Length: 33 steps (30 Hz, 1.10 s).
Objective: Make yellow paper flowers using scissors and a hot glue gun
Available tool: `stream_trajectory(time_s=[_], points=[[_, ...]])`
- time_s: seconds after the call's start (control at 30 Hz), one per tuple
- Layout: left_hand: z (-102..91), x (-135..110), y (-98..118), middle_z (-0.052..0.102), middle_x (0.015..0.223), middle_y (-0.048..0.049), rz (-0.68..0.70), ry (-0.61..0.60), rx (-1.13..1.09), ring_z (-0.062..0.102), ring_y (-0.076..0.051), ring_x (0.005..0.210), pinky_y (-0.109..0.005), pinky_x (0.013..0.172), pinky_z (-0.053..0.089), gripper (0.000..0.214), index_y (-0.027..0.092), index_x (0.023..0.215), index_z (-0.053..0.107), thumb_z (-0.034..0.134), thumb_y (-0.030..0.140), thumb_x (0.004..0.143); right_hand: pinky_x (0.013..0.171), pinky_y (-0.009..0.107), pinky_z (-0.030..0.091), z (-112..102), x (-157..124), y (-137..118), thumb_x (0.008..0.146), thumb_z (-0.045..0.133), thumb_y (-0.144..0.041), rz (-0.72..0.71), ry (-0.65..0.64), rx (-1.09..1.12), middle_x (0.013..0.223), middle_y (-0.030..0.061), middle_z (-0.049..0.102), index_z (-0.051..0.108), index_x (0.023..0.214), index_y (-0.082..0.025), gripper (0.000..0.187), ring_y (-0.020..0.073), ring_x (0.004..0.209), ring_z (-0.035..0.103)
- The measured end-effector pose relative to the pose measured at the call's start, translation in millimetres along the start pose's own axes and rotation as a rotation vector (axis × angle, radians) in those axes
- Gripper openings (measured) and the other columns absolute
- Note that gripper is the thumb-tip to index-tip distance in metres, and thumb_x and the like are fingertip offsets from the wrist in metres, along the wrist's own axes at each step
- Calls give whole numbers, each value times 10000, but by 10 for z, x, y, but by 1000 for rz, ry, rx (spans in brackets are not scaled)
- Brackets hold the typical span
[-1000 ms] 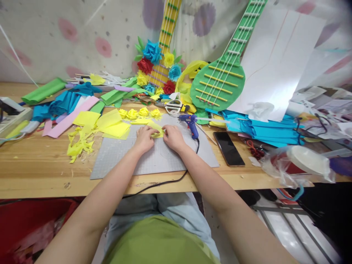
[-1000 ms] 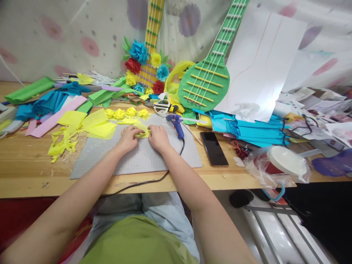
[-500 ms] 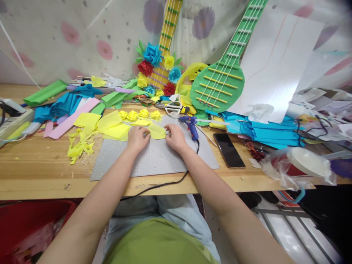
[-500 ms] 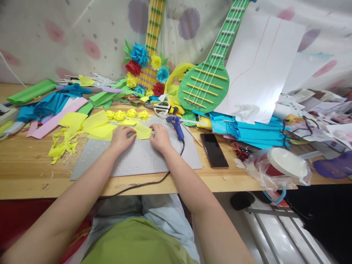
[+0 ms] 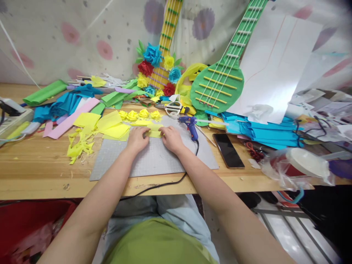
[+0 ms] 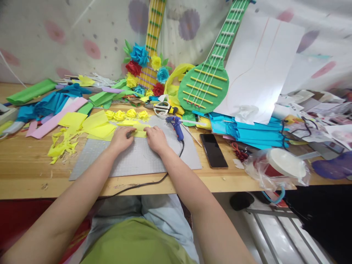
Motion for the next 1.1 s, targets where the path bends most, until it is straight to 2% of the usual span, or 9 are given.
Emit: stream_trajectory(time_s=[0.2,0.37,0.5,0.63,0.8,0.97,1.1], points=[[16,-16,54,662,1063,-43,-5,3,11,523,-237,1048,-362,922,375,318,225,1013,659,556,270,716,837,331,392,-64,3,75,759,444,-97,55,80,49,937,41,660,557,1058,-183,331,216,923,503],[20,22,82,668,1012,-52,-38,21,64,538,-245,997,-372,889,383,250,224,941,672,541,339,761,868,342,401,-74,-25,54,740,521,-210,36,70,72,994,58,637,545,1082,-176,345,218,947,516],[27,56,97,672,982,-59,-38,44,64,553,-230,959,-347,873,394,243,219,922,677,497,317,792,901,352,406,-63,-25,53,708,459,-111,36,69,96,1050,87,618,532,1101,-154,402,213,991,527],[25,45,97,675,988,-61,-34,70,7,562,-218,973,-327,874,411,273,204,961,671,450,249,807,848,322,463,-83,-23,126,678,366,-22,132,142,331,1152,83,578,482,1134,-162,490,159,912,604],[72,31,126,677,976,-62,14,25,-87,585,-218,924,-332,830,451,300,184,1012,649,498,245,760,832,309,496,-55,-16,224,667,351,0,202,207,599,1184,64,562,452,1127,-192,509,136,905,641],[126,42,234,673,1018,-58,114,-37,-185,588,-208,931,-334,859,454,413,163,1108,597,513,182,704,939,354,453,22,26,207,653,368,16,150,141,499,1161,64,598,470,1142,-190,539,163,1030,598],[136,31,289,658,1067,-51,141,-66,-279,598,-179,940,-307,852,466,490,164,1173,544,473,123,690,930,358,450,40,59,180,690,369,-6,131,119,388,1114,63,627,505,1120,-180,484,173,1029,585]])
Point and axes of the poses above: each hand's wrist, its own x-axis towards the middle knuckle, its own z-axis out of the palm, y = z × x, the point moved 6 cm from there along x, towards the middle knuckle
